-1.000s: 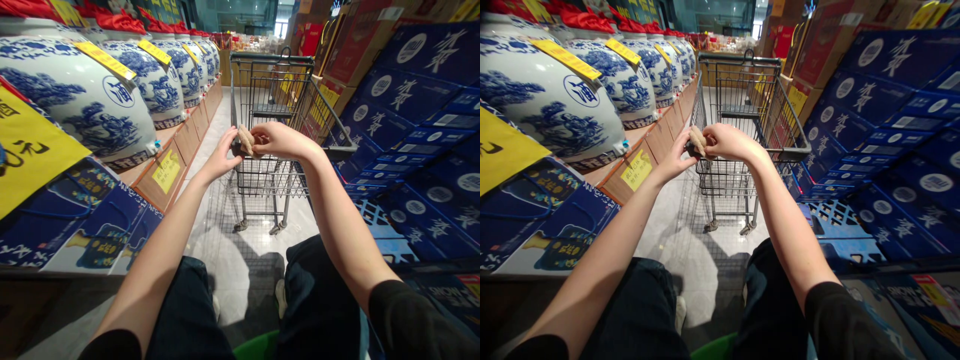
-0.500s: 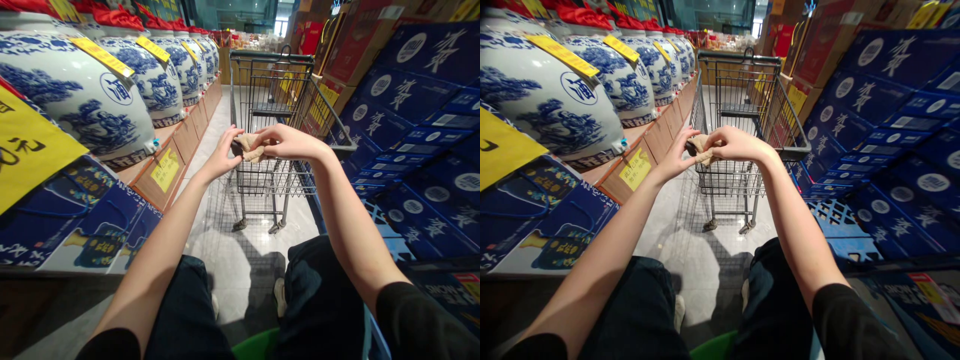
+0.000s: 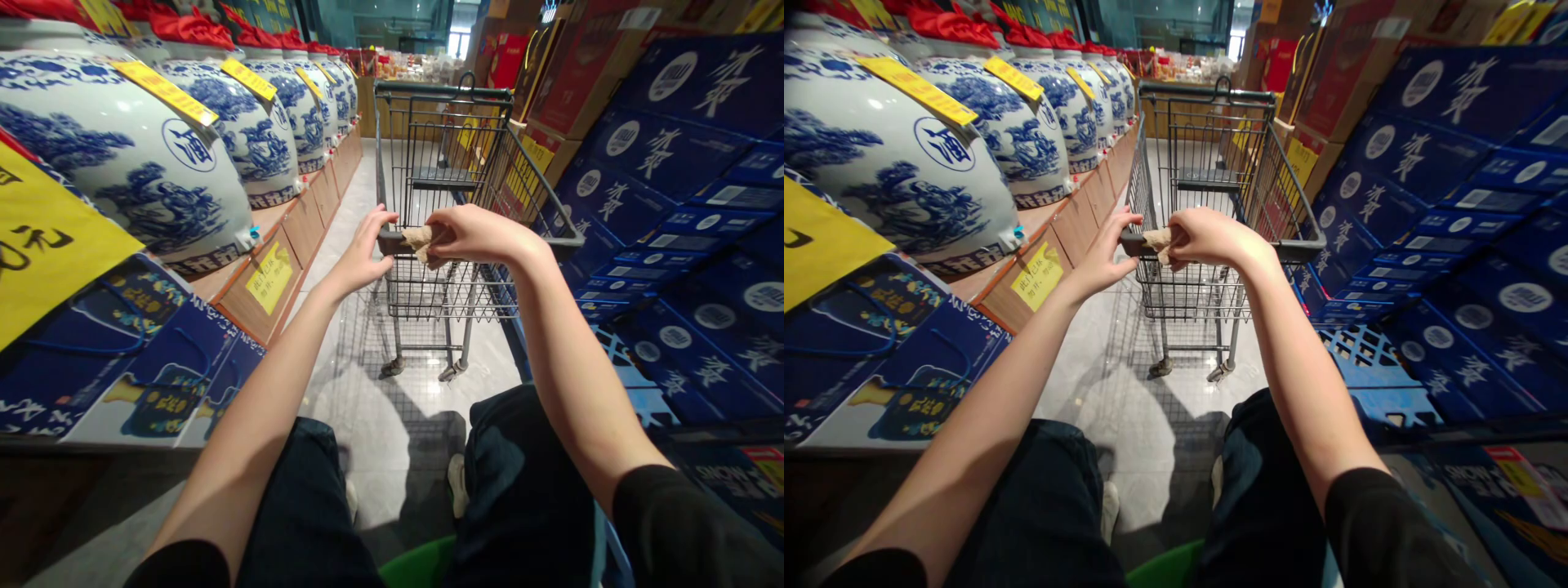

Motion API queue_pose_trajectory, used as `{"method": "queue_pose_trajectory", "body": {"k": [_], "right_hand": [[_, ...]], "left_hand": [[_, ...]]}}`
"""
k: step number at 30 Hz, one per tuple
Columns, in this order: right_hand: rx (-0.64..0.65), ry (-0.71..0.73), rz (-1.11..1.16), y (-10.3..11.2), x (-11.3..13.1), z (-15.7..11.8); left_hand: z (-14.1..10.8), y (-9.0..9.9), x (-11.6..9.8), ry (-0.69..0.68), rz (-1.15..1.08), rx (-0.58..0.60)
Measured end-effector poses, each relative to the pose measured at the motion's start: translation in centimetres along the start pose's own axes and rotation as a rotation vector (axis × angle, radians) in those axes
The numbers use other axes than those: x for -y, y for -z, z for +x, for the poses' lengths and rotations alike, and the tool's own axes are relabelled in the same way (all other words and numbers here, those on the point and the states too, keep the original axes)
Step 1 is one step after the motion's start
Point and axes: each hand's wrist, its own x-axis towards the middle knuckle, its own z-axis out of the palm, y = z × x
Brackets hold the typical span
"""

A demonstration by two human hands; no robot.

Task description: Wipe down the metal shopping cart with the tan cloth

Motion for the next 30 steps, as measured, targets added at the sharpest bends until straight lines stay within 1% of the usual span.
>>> {"method": "queue_pose_trajectory", "body": {"k": [2, 5, 6, 7, 8, 11, 13, 14, 16, 19, 20, 21, 24, 25, 26, 28, 30], "right_hand": [[-0.053, 0.026, 0.039, -0.6, 0.6, 0.3], [-0.192, 0.094, 0.079, -2.5, 1.7, 1.1], [-0.207, 0.099, 0.088, -2.9, 1.9, 1.2], [-0.192, 0.088, 0.101, -2.9, 1.8, 1.2], [-0.151, 0.063, 0.118, -2.6, 1.5, 1.0], [0.021, -0.069, 0.165, -0.2, -0.3, -0.2], [0.087, -0.146, 0.19, 1.4, -1.4, -1.0], [0.093, -0.163, 0.203, 1.9, -1.7, -1.2], [0.051, -0.142, 0.221, 1.9, -1.4, -1.1], [-0.08, -0.052, 0.205, 0.8, -0.3, -0.3], [-0.095, -0.042, 0.202, 0.5, -0.2, -0.1], [-0.079, -0.054, 0.207, 0.4, -0.2, 0.0], [0.067, -0.153, 0.24, 1.2, -1.3, -0.5], [0.1, -0.178, 0.249, 1.6, -1.7, -0.8], [0.107, -0.186, 0.255, 1.9, -1.9, -1.0], [0.044, -0.148, 0.263, 1.8, -1.7, -1.1], [-0.05, -0.075, 0.265, 1.0, -0.7, -0.8]], "left_hand": [[0.0, -0.4, 0.0, 0.003, 0.001, -0.022], [0.0, -0.7, 0.3, 0.019, -0.006, -0.048], [0.0, -0.6, 0.3, 0.023, -0.005, -0.047], [0.0, -0.5, 0.4, 0.024, -0.002, -0.041], [0.1, -0.3, 0.4, 0.022, 0.003, -0.032], [0.1, 0.2, 0.0, 0.007, 0.015, 0.006], [0.0, 0.2, -0.3, 0.002, 0.011, 0.006], [0.0, 0.1, -0.4, 0.004, 0.007, -0.007], [-0.1, -0.2, -0.5, 0.009, 0.003, -0.04], [-0.1, -0.4, -0.4, 0.014, 0.009, -0.052], [0.0, -0.4, -0.3, 0.016, 0.012, -0.048], [0.0, -0.3, -0.3, 0.019, 0.014, -0.043], [0.1, 0.1, -0.2, 0.021, 0.014, -0.024], [0.1, 0.1, -0.2, 0.018, 0.012, -0.019], [0.1, 0.1, -0.2, 0.013, 0.009, -0.017], [0.1, -0.1, -0.1, 0.007, 0.007, -0.032], [0.2, -0.2, -0.1, 0.009, 0.01, -0.06]]}}
